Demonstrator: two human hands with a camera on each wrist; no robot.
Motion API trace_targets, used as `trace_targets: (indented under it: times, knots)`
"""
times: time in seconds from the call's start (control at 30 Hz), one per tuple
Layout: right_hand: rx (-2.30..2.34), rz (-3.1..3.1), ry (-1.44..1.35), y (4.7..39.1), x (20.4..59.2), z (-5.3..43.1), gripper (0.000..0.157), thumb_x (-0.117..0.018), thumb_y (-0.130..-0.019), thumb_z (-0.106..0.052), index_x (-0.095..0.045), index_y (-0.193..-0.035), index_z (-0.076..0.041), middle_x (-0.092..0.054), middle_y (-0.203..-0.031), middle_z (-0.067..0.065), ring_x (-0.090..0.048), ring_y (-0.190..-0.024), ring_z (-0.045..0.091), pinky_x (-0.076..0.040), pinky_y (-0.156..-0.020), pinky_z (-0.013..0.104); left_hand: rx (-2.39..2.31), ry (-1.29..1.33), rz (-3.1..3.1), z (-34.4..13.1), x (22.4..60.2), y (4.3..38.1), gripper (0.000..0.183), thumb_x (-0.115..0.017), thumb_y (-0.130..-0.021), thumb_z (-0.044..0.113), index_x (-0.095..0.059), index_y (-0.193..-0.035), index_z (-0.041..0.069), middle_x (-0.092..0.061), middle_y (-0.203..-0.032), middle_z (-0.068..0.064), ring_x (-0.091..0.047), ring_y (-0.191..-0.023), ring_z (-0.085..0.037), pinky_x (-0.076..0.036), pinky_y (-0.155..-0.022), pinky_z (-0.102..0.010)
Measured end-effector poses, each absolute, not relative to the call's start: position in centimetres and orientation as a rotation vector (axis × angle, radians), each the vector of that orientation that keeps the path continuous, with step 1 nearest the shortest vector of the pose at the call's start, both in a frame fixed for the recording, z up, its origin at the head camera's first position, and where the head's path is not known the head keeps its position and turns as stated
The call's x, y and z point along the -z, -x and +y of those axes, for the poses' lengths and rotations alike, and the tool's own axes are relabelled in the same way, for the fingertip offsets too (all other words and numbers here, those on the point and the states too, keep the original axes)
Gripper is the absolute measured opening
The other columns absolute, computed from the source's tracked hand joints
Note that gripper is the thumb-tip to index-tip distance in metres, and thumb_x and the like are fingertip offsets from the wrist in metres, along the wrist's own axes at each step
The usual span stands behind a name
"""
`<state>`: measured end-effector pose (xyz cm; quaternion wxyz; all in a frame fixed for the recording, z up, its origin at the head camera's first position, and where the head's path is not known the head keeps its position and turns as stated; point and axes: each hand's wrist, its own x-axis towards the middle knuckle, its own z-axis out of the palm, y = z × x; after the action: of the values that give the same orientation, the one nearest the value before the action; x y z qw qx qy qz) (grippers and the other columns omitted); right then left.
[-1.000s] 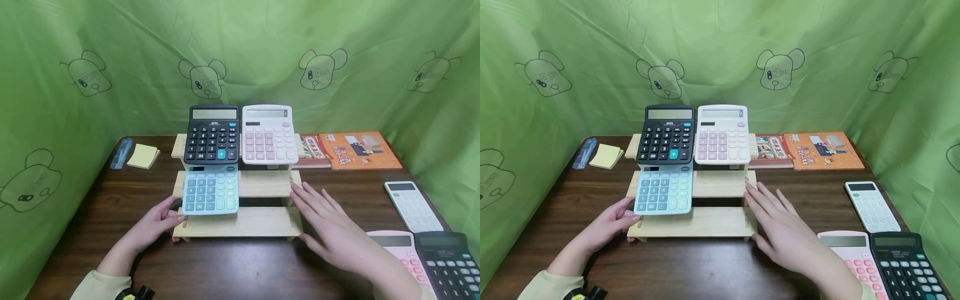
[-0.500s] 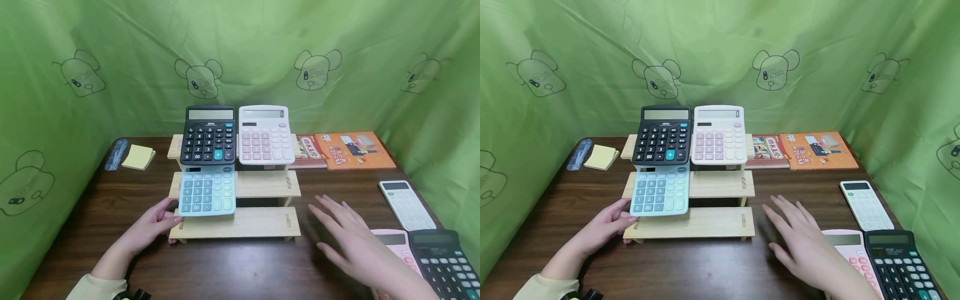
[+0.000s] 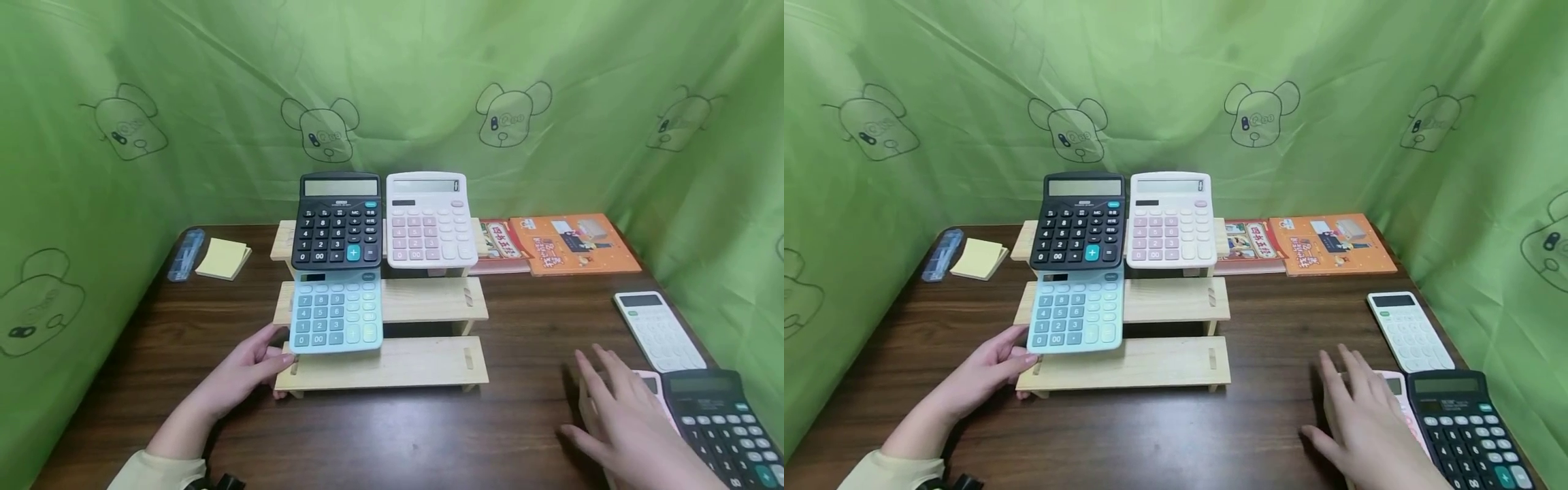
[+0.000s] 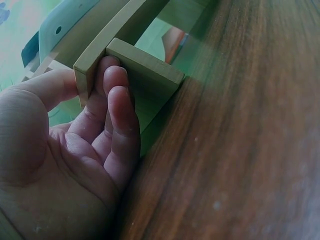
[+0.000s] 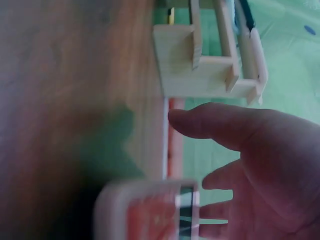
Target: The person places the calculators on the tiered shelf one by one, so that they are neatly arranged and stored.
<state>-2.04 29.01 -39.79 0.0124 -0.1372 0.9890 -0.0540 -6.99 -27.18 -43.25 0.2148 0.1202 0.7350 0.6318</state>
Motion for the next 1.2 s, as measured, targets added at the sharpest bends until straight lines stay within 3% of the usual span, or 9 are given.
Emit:
trace_targets:
  times: [0.23,0.37,0.67,0.93,1.2]
  knots:
    - [0.035,3.034,0.246,0.4,41.1,31.7,0.131,-0.057,-0.066,-0.086,-0.015,-0.152,0.004,-0.001,-0.155,0.032,-0.007,-0.135,0.059,-0.023,-0.09,0.08,-1.745,-0.298,2.043,-27.0,43.4,7.1,0.058,-0.052,-0.101,0.016,-0.018,-0.147,0.003,-0.069,-0.092,-0.022,-0.063,-0.058,-0.037,-0.055,-0.056,-0.047]
    - [0.035,3.012,0.245,-0.1,41.3,32.1,0.135,-0.054,-0.064,-0.089,-0.009,-0.153,0.002,0.004,-0.156,0.03,0.004,-0.139,0.054,-0.023,-0.092,0.078,-1.739,-0.289,2.033,-27.1,43.4,6.9,0.06,-0.051,-0.102,0.015,-0.015,-0.148,0.002,-0.068,-0.092,-0.024,-0.063,-0.06,-0.038,-0.056,-0.057,-0.048]
    - [-0.08,2.961,0.14,-0.3,41.3,32.1,0.135,-0.05,-0.056,-0.095,-0.005,-0.157,-0.018,-0.004,-0.155,0.028,-0.022,-0.126,0.057,-0.026,-0.079,0.083,-1.733,-0.274,2.025,-26.9,43.2,7.1,0.061,-0.051,-0.102,0.018,-0.014,-0.15,0.005,-0.067,-0.092,-0.025,-0.063,-0.061,-0.038,-0.056,-0.058,-0.048]
    - [0.01,2.989,0.24,0.0,41.0,31.3,0.121,-0.051,-0.064,-0.09,-0.014,-0.157,-0.022,-0.015,-0.155,0.021,-0.023,-0.128,0.051,-0.028,-0.071,0.084,-1.711,-0.244,2.035,-26.8,43.2,7.1,0.062,-0.051,-0.102,0.019,-0.014,-0.15,0.006,-0.068,-0.094,-0.024,-0.063,-0.062,-0.04,-0.056,-0.059,-0.048]
    - [0.081,3.025,0.293,0.7,40.8,30.7,0.108,-0.073,-0.07,-0.065,-0.021,-0.155,-0.025,-0.016,-0.156,0.016,-0.022,-0.129,0.048,-0.033,-0.072,0.076,-1.726,-0.258,2.032,-26.8,43.2,7.2,0.063,-0.052,-0.102,0.018,-0.014,-0.15,0.006,-0.067,-0.094,-0.025,-0.063,-0.061,-0.04,-0.056,-0.058,-0.049]
